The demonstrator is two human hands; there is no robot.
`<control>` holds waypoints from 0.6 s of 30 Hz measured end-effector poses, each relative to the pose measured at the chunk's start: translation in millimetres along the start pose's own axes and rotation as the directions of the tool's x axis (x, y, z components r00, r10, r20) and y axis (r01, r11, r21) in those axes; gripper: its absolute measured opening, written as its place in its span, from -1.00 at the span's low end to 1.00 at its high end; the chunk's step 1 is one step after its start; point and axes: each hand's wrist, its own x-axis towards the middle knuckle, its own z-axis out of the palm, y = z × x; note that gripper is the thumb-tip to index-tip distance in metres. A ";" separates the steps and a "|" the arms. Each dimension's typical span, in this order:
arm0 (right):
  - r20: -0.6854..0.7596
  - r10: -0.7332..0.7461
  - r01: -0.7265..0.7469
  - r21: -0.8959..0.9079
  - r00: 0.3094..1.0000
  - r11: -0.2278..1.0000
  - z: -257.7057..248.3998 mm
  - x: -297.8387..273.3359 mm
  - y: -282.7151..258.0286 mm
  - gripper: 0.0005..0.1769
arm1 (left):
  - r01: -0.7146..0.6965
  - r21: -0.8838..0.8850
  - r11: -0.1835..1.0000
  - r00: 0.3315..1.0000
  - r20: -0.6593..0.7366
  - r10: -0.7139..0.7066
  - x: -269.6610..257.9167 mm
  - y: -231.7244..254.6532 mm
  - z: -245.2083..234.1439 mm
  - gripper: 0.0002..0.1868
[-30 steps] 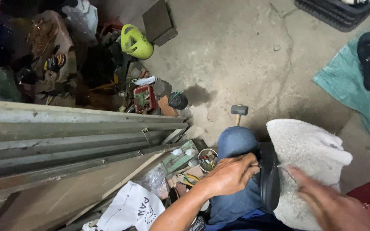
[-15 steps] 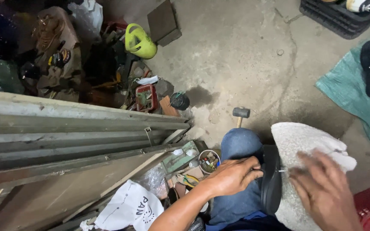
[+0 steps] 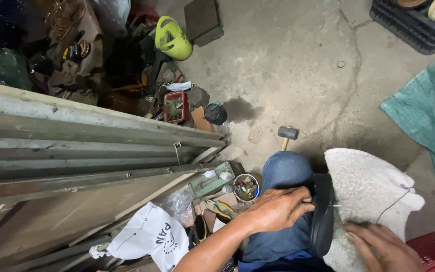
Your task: Hand-stitching the sole of a black sandal using a needle and thread in a shoe repair setting.
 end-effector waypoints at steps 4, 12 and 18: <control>-0.166 -0.207 0.261 0.457 0.964 0.850 -32.7 -19.9 -3.2 -0.71 | -0.056 0.018 0.998 0.998 -0.032 0.056 1.5 -1.2 3.6 -0.68; -0.568 -0.308 0.387 0.020 0.763 0.922 -36.8 1.6 -51.6 -0.71 | -0.090 0.091 0.992 0.991 -0.088 0.098 4.4 11.4 2.5 -0.73; -0.464 -0.307 0.326 -0.041 0.831 0.944 -30.8 9.6 -54.6 -0.66 | -0.093 0.129 0.987 0.988 -0.111 0.108 5.3 13.4 5.1 -0.75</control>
